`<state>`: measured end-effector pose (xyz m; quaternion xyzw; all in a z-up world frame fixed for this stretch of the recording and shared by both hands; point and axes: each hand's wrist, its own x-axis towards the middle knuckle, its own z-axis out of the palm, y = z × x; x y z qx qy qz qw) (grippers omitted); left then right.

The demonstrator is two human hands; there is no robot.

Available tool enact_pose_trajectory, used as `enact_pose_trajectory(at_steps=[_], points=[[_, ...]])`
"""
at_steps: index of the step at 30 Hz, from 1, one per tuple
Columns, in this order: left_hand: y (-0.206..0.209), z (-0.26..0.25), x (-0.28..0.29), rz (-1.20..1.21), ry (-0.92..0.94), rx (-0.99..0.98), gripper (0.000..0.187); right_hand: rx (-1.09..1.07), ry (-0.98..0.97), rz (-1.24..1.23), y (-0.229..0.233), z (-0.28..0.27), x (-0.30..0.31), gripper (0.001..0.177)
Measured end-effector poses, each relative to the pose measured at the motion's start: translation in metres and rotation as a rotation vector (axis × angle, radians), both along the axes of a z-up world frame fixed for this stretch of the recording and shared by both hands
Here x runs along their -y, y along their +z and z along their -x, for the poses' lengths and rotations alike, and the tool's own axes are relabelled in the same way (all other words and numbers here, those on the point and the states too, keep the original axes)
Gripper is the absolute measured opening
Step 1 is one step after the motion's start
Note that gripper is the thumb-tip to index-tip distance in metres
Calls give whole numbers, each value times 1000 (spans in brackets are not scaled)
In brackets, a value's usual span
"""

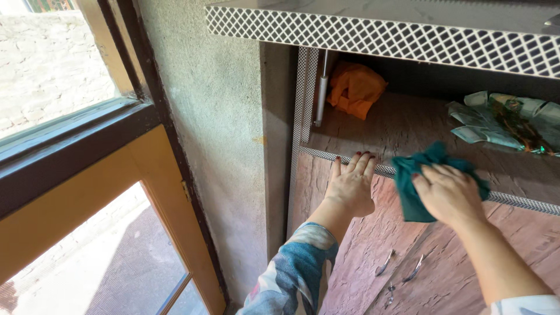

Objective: The person removes a packaged textile and a plastic bag from a wooden shelf, then wipes the shelf surface with a green cloth. The person handles the items and wipes the shelf repeatedly.

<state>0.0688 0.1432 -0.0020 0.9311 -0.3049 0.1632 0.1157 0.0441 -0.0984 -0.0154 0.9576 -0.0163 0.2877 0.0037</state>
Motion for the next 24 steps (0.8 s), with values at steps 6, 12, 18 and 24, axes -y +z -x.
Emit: enact_pose_trajectory(at_steps=[6,12,18,24], points=[[2,1,-1,8,-11,-33,99,-62,-259,-113,12,-18,22,62],[-2,-6,-4,-23,-24,-34,98,-55,-30,-86,3,-57,-45,59],[-11,-29,-54,-34,180,25,96,-53,90,9,-1,-25,-24,60],[-6,-32,-90,-7,243,-70,99,-171,-232,-94,25,-25,3,62]])
